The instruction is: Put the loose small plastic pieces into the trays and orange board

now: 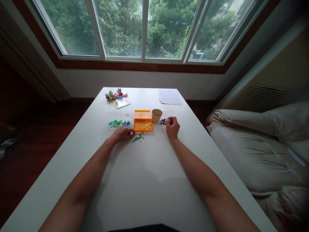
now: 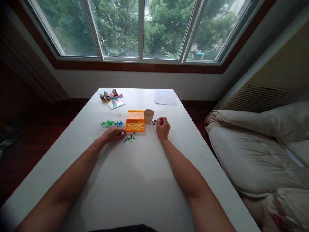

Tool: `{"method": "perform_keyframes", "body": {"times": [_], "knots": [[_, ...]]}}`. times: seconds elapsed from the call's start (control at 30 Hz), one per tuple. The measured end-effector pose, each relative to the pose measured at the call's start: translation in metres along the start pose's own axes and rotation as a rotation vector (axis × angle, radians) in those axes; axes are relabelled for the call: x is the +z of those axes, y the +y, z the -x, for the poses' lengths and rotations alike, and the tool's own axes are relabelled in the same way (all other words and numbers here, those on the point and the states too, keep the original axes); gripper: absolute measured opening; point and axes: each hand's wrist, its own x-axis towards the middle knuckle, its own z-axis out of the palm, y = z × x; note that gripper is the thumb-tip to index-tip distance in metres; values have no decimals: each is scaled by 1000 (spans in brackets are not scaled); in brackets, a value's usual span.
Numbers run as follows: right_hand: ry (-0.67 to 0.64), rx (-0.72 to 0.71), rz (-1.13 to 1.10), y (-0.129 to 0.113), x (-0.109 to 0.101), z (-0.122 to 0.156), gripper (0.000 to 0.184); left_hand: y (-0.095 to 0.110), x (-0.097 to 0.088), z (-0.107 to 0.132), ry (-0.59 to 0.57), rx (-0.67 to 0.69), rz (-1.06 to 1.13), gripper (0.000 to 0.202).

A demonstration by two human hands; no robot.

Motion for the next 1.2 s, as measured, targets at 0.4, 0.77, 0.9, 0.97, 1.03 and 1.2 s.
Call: {"method": "perform_keyframes", "body": {"times": [0.4,0.77,0.9,0.97,1.03,1.2], "knots": [[-40,-17,-32,-6,4,8,21,11,1,-3,-15,-13,51,14],[-57,-28,-31,-6,4,9,22,-13,-13,6,574,-336,-6,26],[-70,-21,-41,-7,4,10,22,-33,-18,14,720,-578,-67,26],[-77,-21,-46,-7,4,10,22,-37,-17,15,697,-644,-100,24],[-87,-29,-45,-8,4,11,22,-34,-15,14,649,-638,-120,24],[-113,-53,-36,-9,5,13,21,0,-5,1,496,-317,-121,24]]}}
